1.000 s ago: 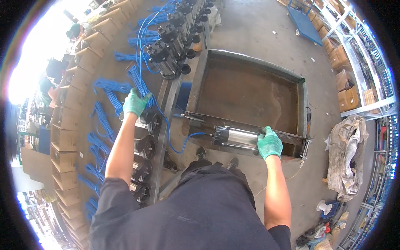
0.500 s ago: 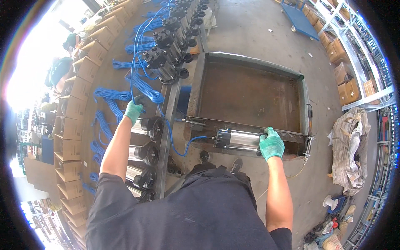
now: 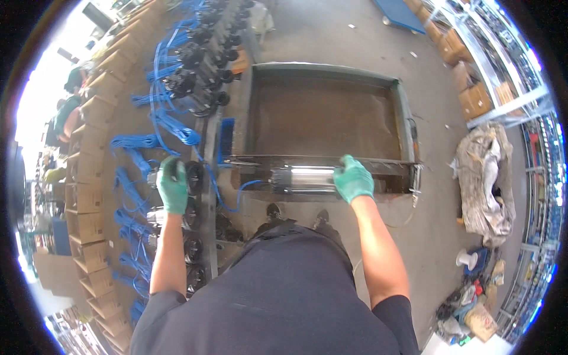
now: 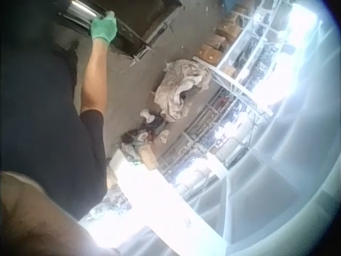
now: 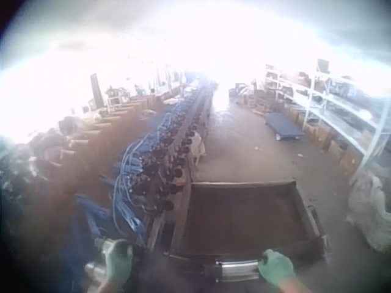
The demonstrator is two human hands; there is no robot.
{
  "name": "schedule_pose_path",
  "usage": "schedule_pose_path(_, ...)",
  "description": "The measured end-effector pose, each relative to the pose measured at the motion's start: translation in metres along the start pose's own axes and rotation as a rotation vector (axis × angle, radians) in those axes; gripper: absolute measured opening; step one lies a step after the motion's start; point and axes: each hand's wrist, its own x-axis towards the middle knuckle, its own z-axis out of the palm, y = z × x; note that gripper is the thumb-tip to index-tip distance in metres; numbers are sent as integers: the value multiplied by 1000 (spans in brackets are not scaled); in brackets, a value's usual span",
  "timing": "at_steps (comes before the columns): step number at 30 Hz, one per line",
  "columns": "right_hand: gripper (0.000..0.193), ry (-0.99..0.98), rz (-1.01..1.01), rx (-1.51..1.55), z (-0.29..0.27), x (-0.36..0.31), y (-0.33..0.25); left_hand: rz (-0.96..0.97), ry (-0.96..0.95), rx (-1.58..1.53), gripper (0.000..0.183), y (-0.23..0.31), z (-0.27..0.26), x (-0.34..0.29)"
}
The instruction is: The person tests water pumps by mounting each pump into a testing fixture, submerging it in a water tank, lifting it out, and placing it in a line on the workbench.
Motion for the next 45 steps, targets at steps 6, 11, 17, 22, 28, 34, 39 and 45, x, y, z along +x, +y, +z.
schedule_pose_path(6, 58, 21, -47, 391, -4, -16, 61, -222, -465, -210, 46, 52, 116, -93)
schedule_pose_path(11, 50, 265, 315, 380, 26, -35, 186, -336, -596, -268, 72, 56, 173, -127)
schedule_pose_path(17, 48, 383, 612, 265, 32, -51, 279, -349, -497, -201, 88, 61, 191, -137)
schedule_pose_path(22, 43, 453, 746, 796, 29, -18, 285, -412, -528, -283, 63, 74, 190, -126)
schedule_pose_path(28, 23, 679, 666, 892, 70, 39, 335, -440, -579, -207, 63, 74, 189, -117)
schedule_pose_path(34, 16, 592, 610, 1181, 27, 1, 249, -422, -607, -190, 66, 60, 186, -118)
schedule_pose_path(39, 17, 121, 151, 1066, 25, -39, 197, -410, -580, -208, 65, 71, 189, -116)
schedule_pose_path(45, 29, -10, -43, 771, 44, -21, 158, -493, -615, -199, 66, 63, 194, -115)
